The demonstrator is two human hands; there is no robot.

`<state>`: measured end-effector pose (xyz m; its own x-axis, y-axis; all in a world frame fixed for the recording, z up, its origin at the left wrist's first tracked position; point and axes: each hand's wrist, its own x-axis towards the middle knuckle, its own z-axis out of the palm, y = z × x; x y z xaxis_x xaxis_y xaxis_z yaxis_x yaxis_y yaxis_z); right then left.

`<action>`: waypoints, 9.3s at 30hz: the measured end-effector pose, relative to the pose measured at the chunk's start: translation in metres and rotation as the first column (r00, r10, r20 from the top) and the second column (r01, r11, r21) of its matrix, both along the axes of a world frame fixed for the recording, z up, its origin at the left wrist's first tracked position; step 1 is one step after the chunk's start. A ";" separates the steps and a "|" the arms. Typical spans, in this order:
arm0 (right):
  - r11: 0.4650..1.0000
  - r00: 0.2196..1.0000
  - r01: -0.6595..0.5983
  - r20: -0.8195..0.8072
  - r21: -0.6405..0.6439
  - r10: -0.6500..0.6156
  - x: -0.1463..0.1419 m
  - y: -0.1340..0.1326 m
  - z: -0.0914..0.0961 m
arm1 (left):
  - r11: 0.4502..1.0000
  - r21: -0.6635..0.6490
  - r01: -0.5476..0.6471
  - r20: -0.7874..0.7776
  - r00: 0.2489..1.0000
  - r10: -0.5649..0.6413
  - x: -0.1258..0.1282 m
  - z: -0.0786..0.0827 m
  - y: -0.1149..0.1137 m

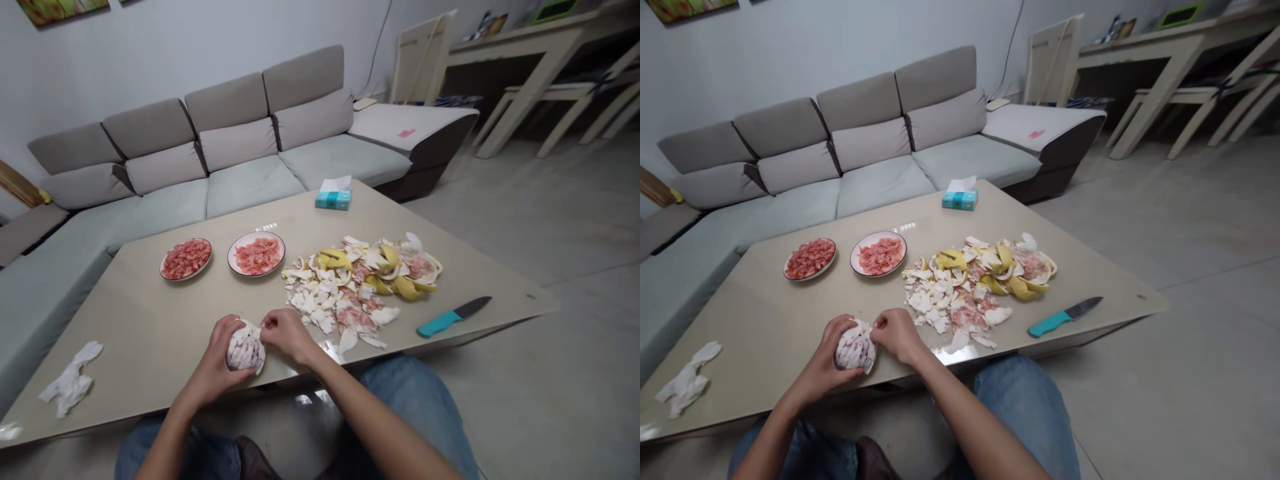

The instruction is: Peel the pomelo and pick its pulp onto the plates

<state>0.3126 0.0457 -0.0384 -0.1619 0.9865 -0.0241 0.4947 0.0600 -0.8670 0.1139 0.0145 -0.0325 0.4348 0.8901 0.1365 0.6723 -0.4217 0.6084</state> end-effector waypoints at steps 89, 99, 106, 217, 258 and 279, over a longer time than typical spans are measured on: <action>0.872 0.850 0.369 0.264 0.321 -0.456 0.028 -0.007 -0.018 | 0.990 -0.030 -0.141 0.097 0.985 0.143 0.006 0.000 0.010; 0.802 0.772 0.356 0.332 0.480 -0.542 0.077 -0.002 0.007 | 0.989 -0.017 -0.147 0.150 0.978 0.148 -0.009 -0.011 0.013; 0.826 0.853 0.251 0.287 0.506 -0.435 0.038 -0.022 0.006 | 0.975 -0.009 -0.221 0.198 0.956 0.218 -0.002 -0.013 0.012; 0.795 0.921 0.269 0.096 0.544 -0.377 0.011 -0.020 -0.018 | 0.970 0.087 -0.228 0.152 0.965 0.213 0.014 -0.011 0.018; 0.722 0.791 0.288 0.269 0.629 -0.549 0.091 0.005 0.000 | 0.977 0.027 -0.213 0.106 0.972 0.209 -0.011 -0.017 0.003; 0.841 0.905 -0.348 0.384 0.415 0.185 -0.004 -0.022 0.016 | 0.961 0.076 -0.265 0.014 0.964 0.264 0.007 -0.010 -0.013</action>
